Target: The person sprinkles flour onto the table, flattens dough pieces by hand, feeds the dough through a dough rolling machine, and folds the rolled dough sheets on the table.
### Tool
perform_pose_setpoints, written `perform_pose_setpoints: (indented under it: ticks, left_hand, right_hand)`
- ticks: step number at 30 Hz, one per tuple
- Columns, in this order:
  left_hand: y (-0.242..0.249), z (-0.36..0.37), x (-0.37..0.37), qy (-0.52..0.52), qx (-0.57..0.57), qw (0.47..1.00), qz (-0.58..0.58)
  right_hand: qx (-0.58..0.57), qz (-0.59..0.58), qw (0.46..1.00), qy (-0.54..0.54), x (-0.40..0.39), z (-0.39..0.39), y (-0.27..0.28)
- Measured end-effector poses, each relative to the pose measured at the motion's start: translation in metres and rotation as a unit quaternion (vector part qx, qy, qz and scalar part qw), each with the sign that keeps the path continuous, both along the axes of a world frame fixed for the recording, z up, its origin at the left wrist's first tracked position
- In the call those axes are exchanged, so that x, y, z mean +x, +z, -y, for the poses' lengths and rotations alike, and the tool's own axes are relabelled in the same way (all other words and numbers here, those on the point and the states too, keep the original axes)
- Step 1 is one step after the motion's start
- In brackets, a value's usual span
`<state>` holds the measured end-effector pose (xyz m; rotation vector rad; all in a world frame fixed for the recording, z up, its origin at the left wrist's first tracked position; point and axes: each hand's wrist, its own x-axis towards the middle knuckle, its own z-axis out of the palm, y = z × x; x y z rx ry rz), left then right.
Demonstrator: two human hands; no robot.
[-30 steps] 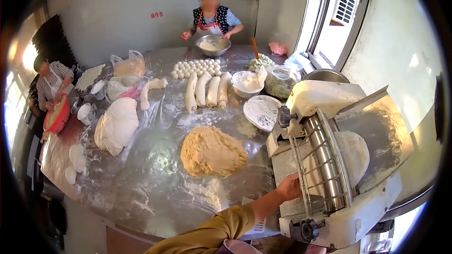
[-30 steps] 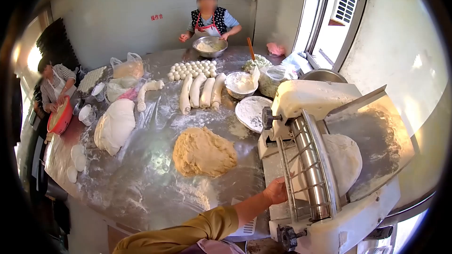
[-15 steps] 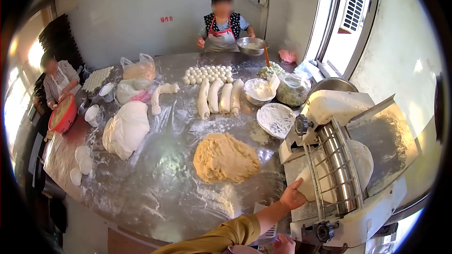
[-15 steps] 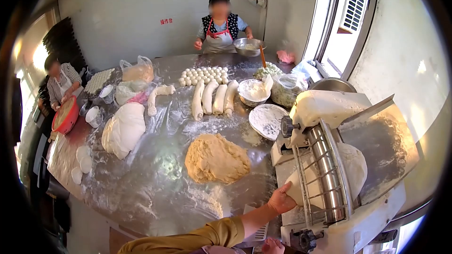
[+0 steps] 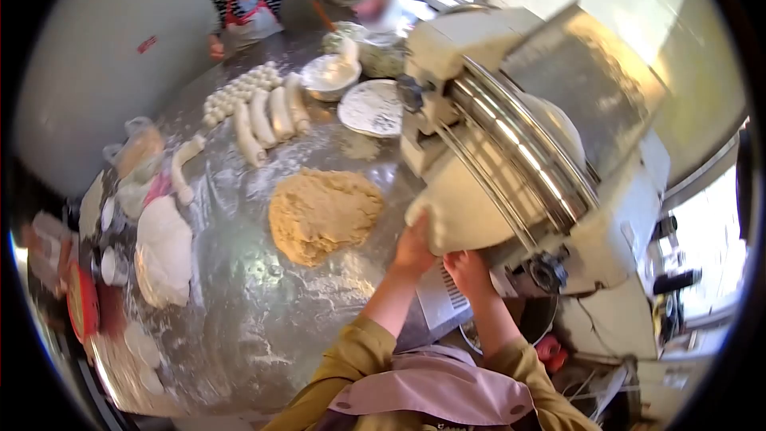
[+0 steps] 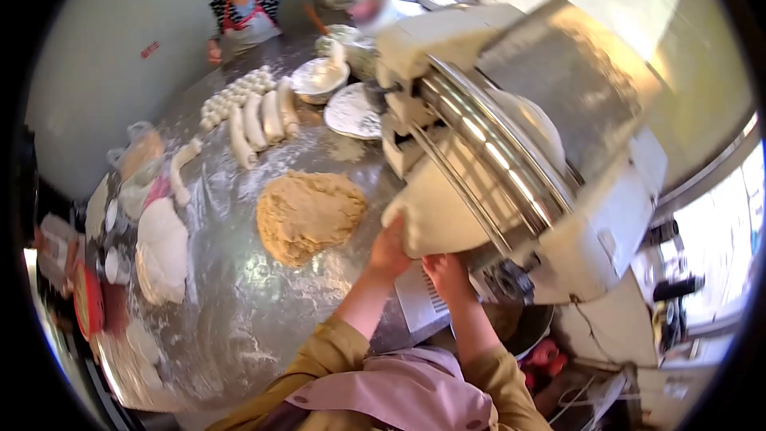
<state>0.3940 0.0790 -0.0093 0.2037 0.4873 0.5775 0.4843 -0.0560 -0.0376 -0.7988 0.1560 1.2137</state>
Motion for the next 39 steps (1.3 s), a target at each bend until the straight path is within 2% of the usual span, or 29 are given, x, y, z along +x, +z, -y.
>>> perform_pose_setpoints:
  ticks: [1,4,7,9,10,11,13,15,16,21,25,30,34,39]
  left_hand:
    - [0.005,0.000,-0.008,0.003,-0.002,1.000,-0.018]
    - [0.031,-0.002,-0.033,0.021,0.006,0.998,-0.061]
    - [0.031,-0.002,-0.052,0.007,0.028,0.997,-0.074]
    - [0.020,-0.004,-0.067,-0.002,0.034,0.996,-0.080]
    - [0.035,-0.003,-0.072,0.000,-0.008,0.989,-0.147]
    - [0.010,-0.003,-0.074,0.020,-0.002,0.986,-0.168]
    - [0.001,-0.013,-0.088,0.056,0.006,0.982,-0.182]
    - [0.048,-0.001,-0.100,0.063,0.006,0.984,-0.167]
    - [0.053,-0.004,-0.107,0.067,0.009,0.984,-0.167]
    - [0.042,-0.001,-0.143,0.079,0.049,0.982,-0.165]
    - [0.045,0.003,-0.172,0.128,0.061,0.978,-0.152]
    - [0.072,0.008,-0.202,0.128,0.069,0.973,-0.181]
    - [0.077,0.015,-0.216,0.164,0.110,0.966,-0.167]
    - [0.077,0.022,-0.247,0.184,0.101,0.959,-0.191]
  right_hand:
    - [0.046,0.018,0.999,-0.023,-0.004,-0.018,0.020]
    - [0.161,0.088,0.977,-0.109,0.000,-0.050,0.035]
    - [0.208,0.040,0.970,-0.116,0.021,-0.061,0.036]
    - [0.211,0.048,0.969,-0.122,0.038,-0.070,0.040]
    - [0.210,0.051,0.969,-0.122,0.045,-0.072,0.043]
    - [0.209,0.054,0.969,-0.119,0.049,-0.072,0.045]
    - [0.202,0.061,0.971,-0.110,0.054,-0.072,0.050]
    - [0.194,0.064,0.973,-0.105,0.057,-0.073,0.054]
    - [0.192,0.067,0.974,-0.102,0.058,-0.073,0.056]
    - [0.182,0.070,0.977,-0.087,0.052,-0.074,0.059]
    - [0.182,0.071,0.978,-0.077,0.044,-0.073,0.061]
    - [0.190,0.079,0.976,-0.070,0.041,-0.077,0.069]
    - [0.200,0.087,0.974,-0.055,0.033,-0.082,0.077]
    - [0.214,0.080,0.973,-0.029,0.014,-0.091,0.079]
